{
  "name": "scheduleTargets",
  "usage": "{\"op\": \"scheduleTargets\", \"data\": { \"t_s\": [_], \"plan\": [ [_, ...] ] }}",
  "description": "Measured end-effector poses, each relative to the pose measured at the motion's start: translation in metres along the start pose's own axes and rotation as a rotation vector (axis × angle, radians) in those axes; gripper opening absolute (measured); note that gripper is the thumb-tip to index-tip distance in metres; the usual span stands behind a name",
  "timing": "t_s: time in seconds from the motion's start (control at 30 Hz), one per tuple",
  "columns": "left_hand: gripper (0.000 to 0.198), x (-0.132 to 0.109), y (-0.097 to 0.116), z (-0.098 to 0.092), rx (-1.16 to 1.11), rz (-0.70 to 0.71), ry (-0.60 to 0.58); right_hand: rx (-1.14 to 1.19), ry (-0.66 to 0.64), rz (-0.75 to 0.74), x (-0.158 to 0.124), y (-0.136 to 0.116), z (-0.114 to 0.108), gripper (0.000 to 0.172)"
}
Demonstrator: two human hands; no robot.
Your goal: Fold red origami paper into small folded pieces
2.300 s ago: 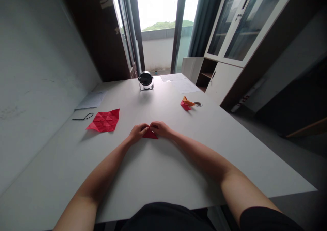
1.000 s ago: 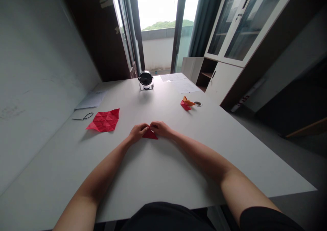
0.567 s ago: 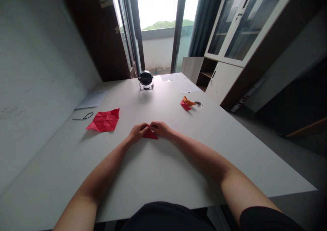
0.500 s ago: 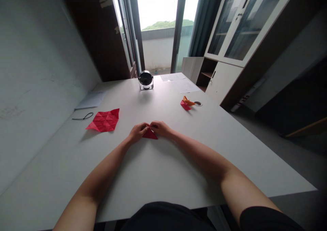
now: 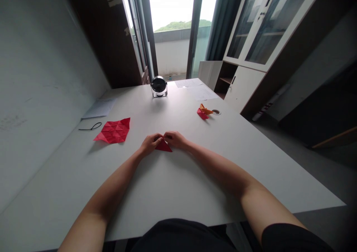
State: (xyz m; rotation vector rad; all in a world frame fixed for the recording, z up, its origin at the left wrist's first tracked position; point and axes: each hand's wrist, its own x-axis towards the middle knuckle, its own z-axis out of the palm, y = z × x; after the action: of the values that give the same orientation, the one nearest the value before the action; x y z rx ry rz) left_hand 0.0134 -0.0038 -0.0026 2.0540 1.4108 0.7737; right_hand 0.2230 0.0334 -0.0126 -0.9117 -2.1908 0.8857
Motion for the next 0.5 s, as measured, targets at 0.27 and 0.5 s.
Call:
{"op": "scheduleTargets", "data": {
  "t_s": [0.27, 0.5],
  "plan": [
    [0.029, 0.0012, -0.0004, 0.0008, -0.02, 0.028, 0.013, 0.0, 0.004, 0.007, 0.0003, 0.0016, 0.0014, 0.018],
    [0.032, -0.0003, 0.0008, -0.0004, -0.003, 0.001, -0.013, 0.025, 0.006, -0.016, 0.0006, 0.0045, 0.0016, 0.018]
  ]
}}
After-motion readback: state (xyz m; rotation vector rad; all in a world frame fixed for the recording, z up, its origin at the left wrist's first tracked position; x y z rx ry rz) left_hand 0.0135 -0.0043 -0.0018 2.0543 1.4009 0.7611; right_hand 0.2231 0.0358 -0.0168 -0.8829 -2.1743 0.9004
